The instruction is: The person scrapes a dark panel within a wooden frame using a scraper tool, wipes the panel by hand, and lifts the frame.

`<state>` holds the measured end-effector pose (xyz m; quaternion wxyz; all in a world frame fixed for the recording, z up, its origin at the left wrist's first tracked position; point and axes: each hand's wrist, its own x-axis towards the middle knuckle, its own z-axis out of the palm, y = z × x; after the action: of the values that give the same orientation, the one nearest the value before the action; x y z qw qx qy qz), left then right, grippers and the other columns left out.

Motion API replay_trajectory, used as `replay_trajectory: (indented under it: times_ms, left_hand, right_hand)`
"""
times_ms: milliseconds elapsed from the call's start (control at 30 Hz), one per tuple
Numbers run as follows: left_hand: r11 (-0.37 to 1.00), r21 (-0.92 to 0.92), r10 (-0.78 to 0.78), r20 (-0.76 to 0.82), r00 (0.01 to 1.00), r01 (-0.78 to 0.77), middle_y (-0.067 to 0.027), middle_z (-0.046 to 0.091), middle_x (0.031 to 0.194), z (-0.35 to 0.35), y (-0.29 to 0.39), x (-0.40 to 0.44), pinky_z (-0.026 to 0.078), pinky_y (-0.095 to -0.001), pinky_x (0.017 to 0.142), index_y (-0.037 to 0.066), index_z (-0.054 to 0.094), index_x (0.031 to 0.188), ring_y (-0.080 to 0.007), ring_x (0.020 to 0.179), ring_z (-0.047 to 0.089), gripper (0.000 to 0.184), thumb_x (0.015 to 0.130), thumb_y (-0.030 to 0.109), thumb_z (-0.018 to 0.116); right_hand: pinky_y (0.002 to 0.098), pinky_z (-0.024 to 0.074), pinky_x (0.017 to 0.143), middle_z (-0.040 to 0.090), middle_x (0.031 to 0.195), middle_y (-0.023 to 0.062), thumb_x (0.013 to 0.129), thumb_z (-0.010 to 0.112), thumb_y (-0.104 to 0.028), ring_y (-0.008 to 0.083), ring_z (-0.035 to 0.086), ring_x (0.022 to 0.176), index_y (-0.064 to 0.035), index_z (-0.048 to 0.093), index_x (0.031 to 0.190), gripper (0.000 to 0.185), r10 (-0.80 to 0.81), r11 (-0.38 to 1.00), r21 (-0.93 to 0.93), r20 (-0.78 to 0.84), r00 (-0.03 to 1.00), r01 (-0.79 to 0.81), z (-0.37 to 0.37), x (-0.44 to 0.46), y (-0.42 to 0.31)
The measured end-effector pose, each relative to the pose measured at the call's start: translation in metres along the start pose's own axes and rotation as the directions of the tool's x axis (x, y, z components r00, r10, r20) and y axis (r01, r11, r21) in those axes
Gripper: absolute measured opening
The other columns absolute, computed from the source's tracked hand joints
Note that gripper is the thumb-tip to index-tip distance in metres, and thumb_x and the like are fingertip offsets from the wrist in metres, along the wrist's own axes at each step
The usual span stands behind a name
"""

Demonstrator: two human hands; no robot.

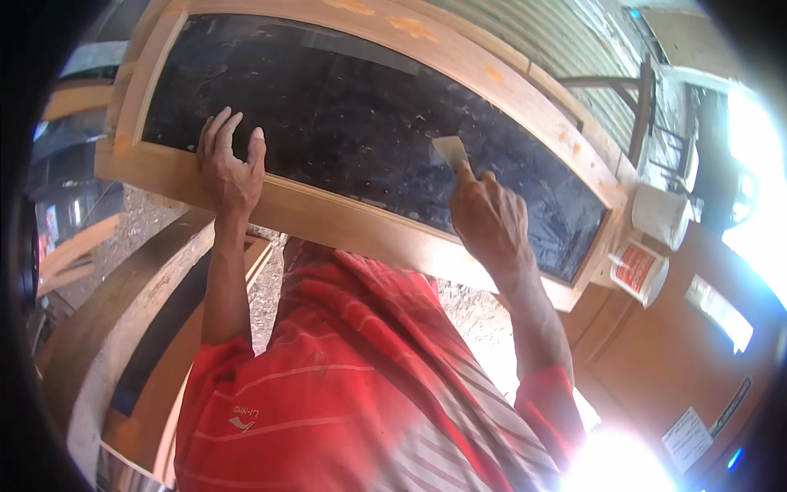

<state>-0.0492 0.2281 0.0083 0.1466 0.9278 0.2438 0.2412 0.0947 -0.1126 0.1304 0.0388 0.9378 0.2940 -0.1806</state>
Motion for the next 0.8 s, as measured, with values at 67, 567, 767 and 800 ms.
replay_trajectory:
  times_ms: [67, 567, 767, 800]
  left_hand:
    - [1.000, 0.004, 0.001, -0.017, 1.000, -0.001, -0.0144, 0.069, 0.143, 0.001, -0.001, 0.001, 0.048, -0.0513, 0.118, 0.004, 0.074, 0.130, -0.0389, 0.137, 0.061, 0.038, 0.100, 0.027, 0.079]
    - [0.995, 0.092, -0.031, -0.033, 0.999, 0.034, -0.0147, 0.071, 0.142, 0.008, -0.004, -0.003, 0.051, -0.0487, 0.114, 0.005, 0.075, 0.130, -0.0369, 0.132, 0.066, 0.036, 0.103, 0.030, 0.076]
    - [0.997, 0.059, -0.046, -0.052, 0.998, 0.050, -0.0174, 0.072, 0.139, 0.008, -0.001, -0.006, 0.052, -0.0483, 0.113, 0.002, 0.076, 0.127, -0.0377, 0.129, 0.067, 0.036, 0.103, 0.028, 0.076]
    - [0.997, 0.060, -0.051, -0.052, 0.997, 0.054, -0.0178, 0.073, 0.138, 0.008, 0.001, -0.004, 0.052, -0.0482, 0.112, 0.002, 0.076, 0.127, -0.0378, 0.129, 0.067, 0.036, 0.103, 0.028, 0.076]
  right_hand:
    - [0.0550, 0.0609, 0.071, 0.074, 0.094, 0.0247, 0.102, 0.061, -0.017, 0.0414, 0.077, 0.078, -0.0038, 0.070, 0.136, 0.038, -0.015, 1.000, 0.022, 0.003, 1.000, 0.015, -0.001, 0.009, 0.005]
    - [0.0526, 0.0586, 0.069, 0.073, 0.093, 0.0178, 0.100, 0.069, -0.021, 0.0391, 0.075, 0.078, -0.0083, 0.071, 0.134, 0.035, -0.254, 0.967, 0.006, 0.009, 0.967, 0.254, -0.009, 0.024, 0.083]
    - [0.0515, 0.0595, 0.067, 0.072, 0.092, 0.0174, 0.100, 0.069, -0.019, 0.0392, 0.074, 0.076, -0.0088, 0.069, 0.139, 0.040, -0.333, 0.943, -0.021, -0.012, 0.943, 0.332, -0.008, 0.034, 0.090]
    - [0.0506, 0.0596, 0.066, 0.071, 0.092, 0.0175, 0.100, 0.069, -0.018, 0.0382, 0.074, 0.076, -0.0080, 0.068, 0.139, 0.041, -0.334, 0.942, -0.024, -0.037, 0.942, 0.334, -0.005, 0.035, 0.088]
